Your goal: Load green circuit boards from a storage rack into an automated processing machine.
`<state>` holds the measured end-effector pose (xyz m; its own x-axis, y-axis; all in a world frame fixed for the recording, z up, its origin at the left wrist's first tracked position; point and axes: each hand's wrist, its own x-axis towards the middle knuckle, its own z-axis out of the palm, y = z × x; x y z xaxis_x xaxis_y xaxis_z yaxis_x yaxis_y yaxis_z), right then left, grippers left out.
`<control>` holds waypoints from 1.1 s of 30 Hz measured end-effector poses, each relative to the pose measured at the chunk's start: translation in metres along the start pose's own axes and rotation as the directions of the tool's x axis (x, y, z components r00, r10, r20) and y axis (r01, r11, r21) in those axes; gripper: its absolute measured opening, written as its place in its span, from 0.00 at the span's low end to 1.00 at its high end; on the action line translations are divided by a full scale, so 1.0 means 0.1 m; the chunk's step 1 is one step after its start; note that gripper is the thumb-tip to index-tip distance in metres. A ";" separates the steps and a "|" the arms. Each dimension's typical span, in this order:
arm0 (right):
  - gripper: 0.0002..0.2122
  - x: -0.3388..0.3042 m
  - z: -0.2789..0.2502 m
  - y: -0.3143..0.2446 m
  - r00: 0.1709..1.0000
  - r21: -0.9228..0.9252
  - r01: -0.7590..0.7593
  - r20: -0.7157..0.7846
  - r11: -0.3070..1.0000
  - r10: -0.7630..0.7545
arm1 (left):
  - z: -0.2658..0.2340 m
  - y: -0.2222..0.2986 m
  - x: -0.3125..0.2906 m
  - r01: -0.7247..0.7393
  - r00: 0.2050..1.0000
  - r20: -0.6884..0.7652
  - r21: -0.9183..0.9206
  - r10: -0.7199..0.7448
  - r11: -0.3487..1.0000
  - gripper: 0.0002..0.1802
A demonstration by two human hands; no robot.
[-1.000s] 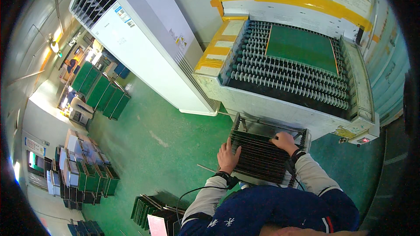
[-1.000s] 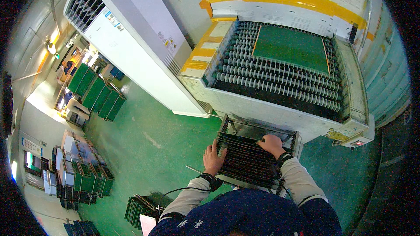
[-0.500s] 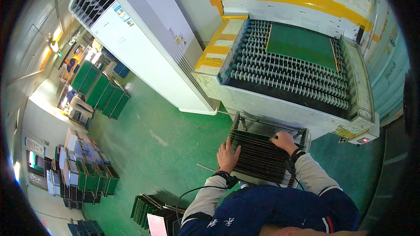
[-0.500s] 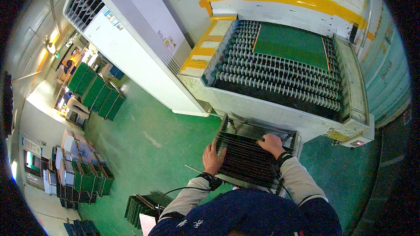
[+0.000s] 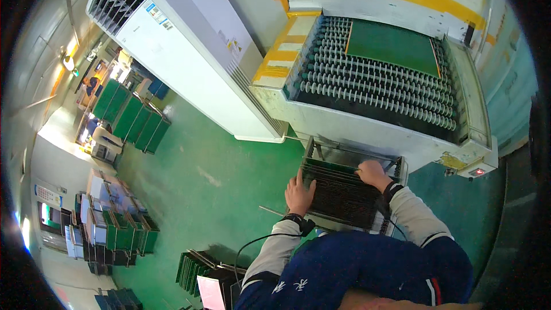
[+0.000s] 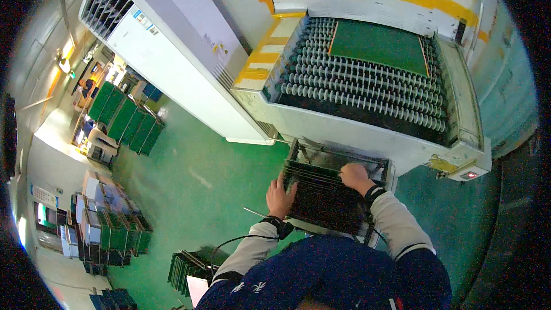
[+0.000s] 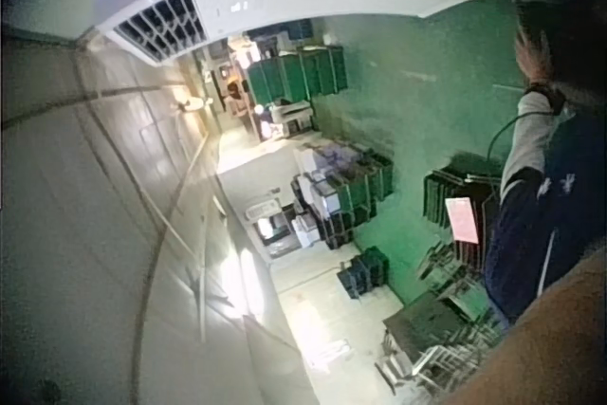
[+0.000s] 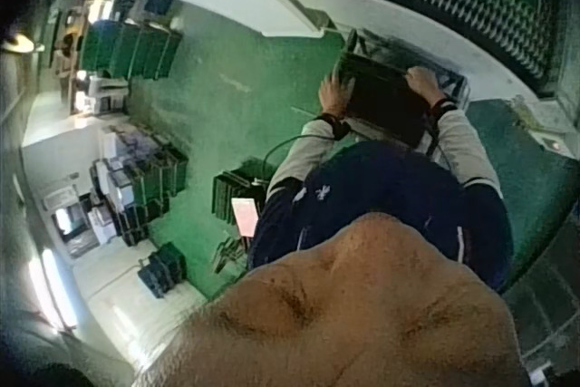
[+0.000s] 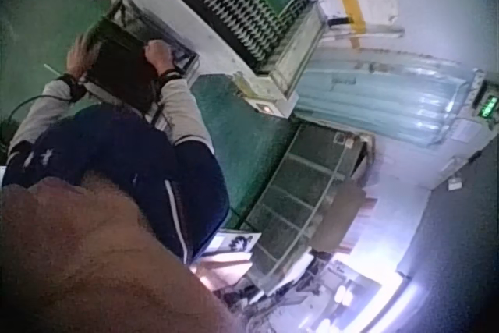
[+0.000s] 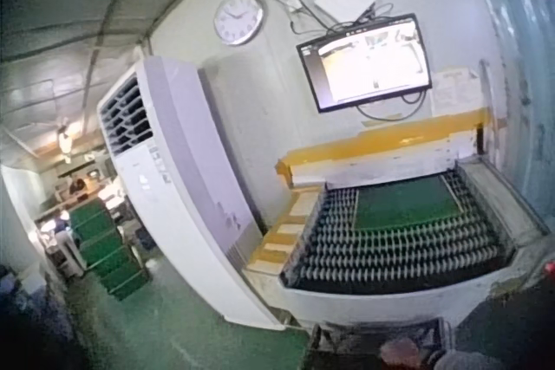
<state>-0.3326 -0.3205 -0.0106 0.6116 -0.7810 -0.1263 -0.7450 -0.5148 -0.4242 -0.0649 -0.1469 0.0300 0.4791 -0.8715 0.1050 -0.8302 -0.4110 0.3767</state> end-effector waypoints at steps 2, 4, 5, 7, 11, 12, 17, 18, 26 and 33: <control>0.17 0.00 -0.31 -0.24 0.999 -0.033 0.036 0.041 0.999 -0.035 | 0.01 -0.09 -0.02 0.011 1.000 -0.010 0.017 -0.011 1.000 0.42; 0.16 -0.07 -0.70 -0.46 0.998 -0.061 0.060 0.004 0.996 -0.060 | 0.03 -0.08 -0.02 0.003 1.000 -0.014 0.010 -0.003 1.000 0.42; 0.15 -0.12 -0.88 -0.49 0.998 -0.076 0.067 -0.016 0.995 -0.069 | 0.03 -0.06 -0.01 -0.006 1.000 -0.016 0.001 0.006 1.000 0.41; 0.14 -0.21 -1.17 -0.44 0.964 -0.117 0.178 -0.176 0.977 -0.197 | 0.01 -0.03 0.00 -0.010 1.000 -0.005 -0.019 0.010 1.000 0.41; 0.14 -0.53 -2.19 -0.39 0.880 -0.174 0.159 -0.421 0.972 -0.219 | -0.01 -0.02 -0.01 -0.019 1.000 -0.017 -0.039 0.019 0.999 0.42; 0.14 -0.62 -2.41 -0.30 0.855 -0.088 0.137 -0.492 0.987 -0.162 | 0.00 -0.01 -0.01 -0.025 0.999 -0.038 -0.041 0.024 0.999 0.42; 0.10 -0.84 -2.77 0.17 0.663 0.869 0.345 -0.493 0.354 0.563 | 0.02 -0.02 0.00 -0.011 0.999 -0.044 -0.023 0.010 1.000 0.42; 0.09 -0.87 -2.72 0.25 0.663 0.841 0.339 -0.532 0.422 0.528 | 0.02 0.00 0.01 -0.008 0.999 -0.035 -0.027 0.007 1.000 0.42; 0.07 -0.65 -1.92 0.14 0.820 0.919 0.304 -0.119 -0.249 0.560 | 0.03 -0.05 0.02 0.011 1.000 0.023 0.000 -0.011 1.000 0.42; 0.07 -0.34 -1.27 -0.04 0.800 0.866 0.214 0.110 -0.452 0.590 | 0.07 -0.08 0.02 0.011 0.999 0.044 0.013 -0.012 1.000 0.43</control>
<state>-0.3846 -0.3368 0.1091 0.0791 -0.8897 -0.4497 0.6982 0.3714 -0.6120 -0.0595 -0.1477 0.0210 0.4758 -0.8775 0.0598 -0.8284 -0.4242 0.3659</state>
